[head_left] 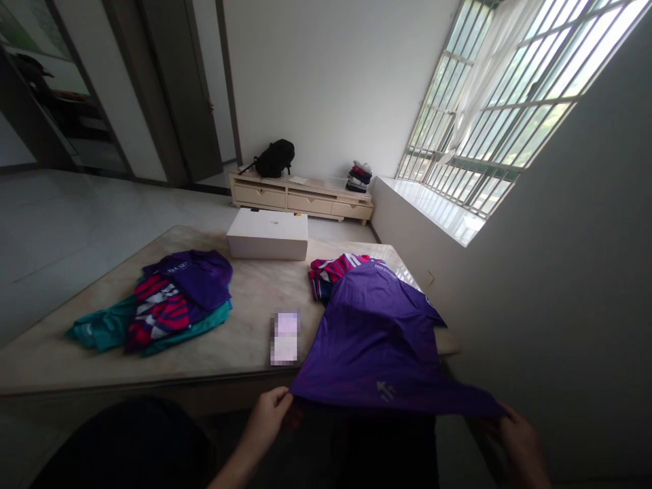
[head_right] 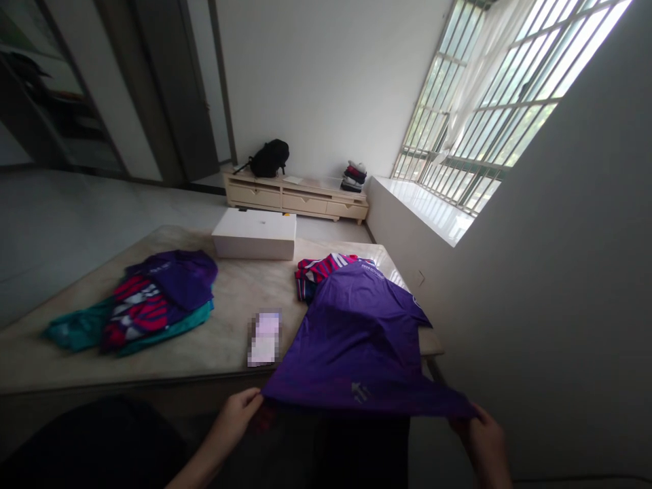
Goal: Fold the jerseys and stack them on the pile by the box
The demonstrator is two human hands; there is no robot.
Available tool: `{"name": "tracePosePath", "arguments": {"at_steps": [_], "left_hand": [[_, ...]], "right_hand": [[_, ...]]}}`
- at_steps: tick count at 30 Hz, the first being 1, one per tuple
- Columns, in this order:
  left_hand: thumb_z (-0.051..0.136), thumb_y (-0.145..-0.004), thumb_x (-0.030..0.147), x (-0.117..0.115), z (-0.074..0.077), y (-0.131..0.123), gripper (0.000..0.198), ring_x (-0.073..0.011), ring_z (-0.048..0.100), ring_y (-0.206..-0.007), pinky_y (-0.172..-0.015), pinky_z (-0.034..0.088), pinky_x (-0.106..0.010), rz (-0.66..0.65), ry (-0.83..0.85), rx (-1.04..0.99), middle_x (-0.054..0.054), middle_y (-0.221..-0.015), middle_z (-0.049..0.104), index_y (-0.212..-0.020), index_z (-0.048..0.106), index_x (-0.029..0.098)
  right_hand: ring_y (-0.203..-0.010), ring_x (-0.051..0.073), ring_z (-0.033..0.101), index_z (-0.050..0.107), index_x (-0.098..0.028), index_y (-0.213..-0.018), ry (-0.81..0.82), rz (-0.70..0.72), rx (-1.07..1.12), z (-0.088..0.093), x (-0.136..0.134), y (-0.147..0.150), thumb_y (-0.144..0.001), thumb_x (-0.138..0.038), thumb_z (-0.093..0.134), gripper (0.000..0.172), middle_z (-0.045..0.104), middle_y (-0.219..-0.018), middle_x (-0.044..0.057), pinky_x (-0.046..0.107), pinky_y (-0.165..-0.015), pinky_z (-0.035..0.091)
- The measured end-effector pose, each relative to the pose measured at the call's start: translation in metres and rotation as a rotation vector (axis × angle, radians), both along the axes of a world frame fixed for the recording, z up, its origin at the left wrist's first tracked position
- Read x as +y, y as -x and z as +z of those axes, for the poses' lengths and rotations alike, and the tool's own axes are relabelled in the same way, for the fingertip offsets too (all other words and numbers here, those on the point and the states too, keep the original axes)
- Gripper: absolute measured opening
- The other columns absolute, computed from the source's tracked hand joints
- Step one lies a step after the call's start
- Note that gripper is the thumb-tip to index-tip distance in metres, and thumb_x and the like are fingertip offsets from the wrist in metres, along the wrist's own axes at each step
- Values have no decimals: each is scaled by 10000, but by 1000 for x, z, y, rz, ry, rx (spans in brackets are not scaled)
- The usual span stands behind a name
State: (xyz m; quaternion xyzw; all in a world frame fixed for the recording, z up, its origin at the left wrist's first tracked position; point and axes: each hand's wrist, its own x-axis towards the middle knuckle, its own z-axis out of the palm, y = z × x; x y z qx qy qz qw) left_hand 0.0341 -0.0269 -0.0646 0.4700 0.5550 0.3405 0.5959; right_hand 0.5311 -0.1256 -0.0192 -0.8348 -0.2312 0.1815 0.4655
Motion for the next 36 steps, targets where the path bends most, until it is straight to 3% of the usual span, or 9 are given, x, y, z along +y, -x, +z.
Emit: {"name": "tracePosePath", "arguments": {"at_steps": [2,4,7,10,14,16,20,26,36], "left_hand": [[661,-681,739,0,4,-7,569,-234,660,-518,-497,492,-305,7,-39,-10,-67,-598,699,-725,654,171],[670,-694,717,-1,8,-12,559,-240,666,-566,-535,493,-310,9,-82,-10,-67,-629,703,-742,675,160],[673,-752,626,-3,18,-16,478,-254,674,-685,-645,508,-324,22,-179,-3,-67,-718,720,-793,713,151],[663,-801,532,-5,28,-19,384,-270,684,-793,-737,509,-329,32,-259,3,-73,-801,743,-845,729,157],[638,-812,422,-6,37,-20,291,-290,706,-900,-809,521,-335,42,-310,-4,-95,-907,773,-892,723,156],[631,-793,375,-7,39,-20,258,-293,710,-904,-813,524,-336,47,-315,2,-100,-911,777,-885,723,152],[630,-781,323,-14,45,-20,220,-280,714,-878,-810,525,-328,39,-310,17,-85,-886,773,-880,730,154],[616,-834,314,-22,58,-20,176,-249,705,-815,-770,526,-310,39,-395,84,-54,-835,749,-860,717,171],[590,-757,200,-23,63,-22,211,-253,722,-854,-806,545,-329,17,-411,125,-72,-894,770,-911,732,174]], "right_hand": [[-813,338,746,738,-117,-973,-110,-34,-94,37,27,7,-569,-371,606,496,773,-863,176,378,-652,595],[-811,314,721,748,-88,-1003,-206,58,-262,75,62,34,-637,-433,649,512,770,-876,160,351,-652,566],[-788,259,697,742,-114,-1035,-303,557,-351,109,110,118,-794,-390,565,407,762,-860,115,326,-676,548],[-777,206,691,764,-193,-934,-299,926,-332,99,130,221,-776,-227,602,229,760,-866,46,296,-755,541],[-802,175,689,771,-221,-855,-267,1282,-291,56,114,311,-675,-19,587,327,743,-851,17,241,-770,511],[-800,171,680,770,-215,-900,-249,1302,-261,41,103,322,-694,6,565,365,729,-865,22,240,-754,494],[-780,168,641,756,-213,-938,-200,1216,-236,32,93,309,-741,-8,565,342,695,-864,14,251,-725,456],[-788,162,627,721,-213,-939,-201,1087,-251,31,85,298,-719,-9,563,339,663,-868,2,256,-741,460],[-797,170,669,708,-207,-919,-186,1005,-252,43,64,321,-724,-14,568,308,669,-875,17,239,-689,517]]}}
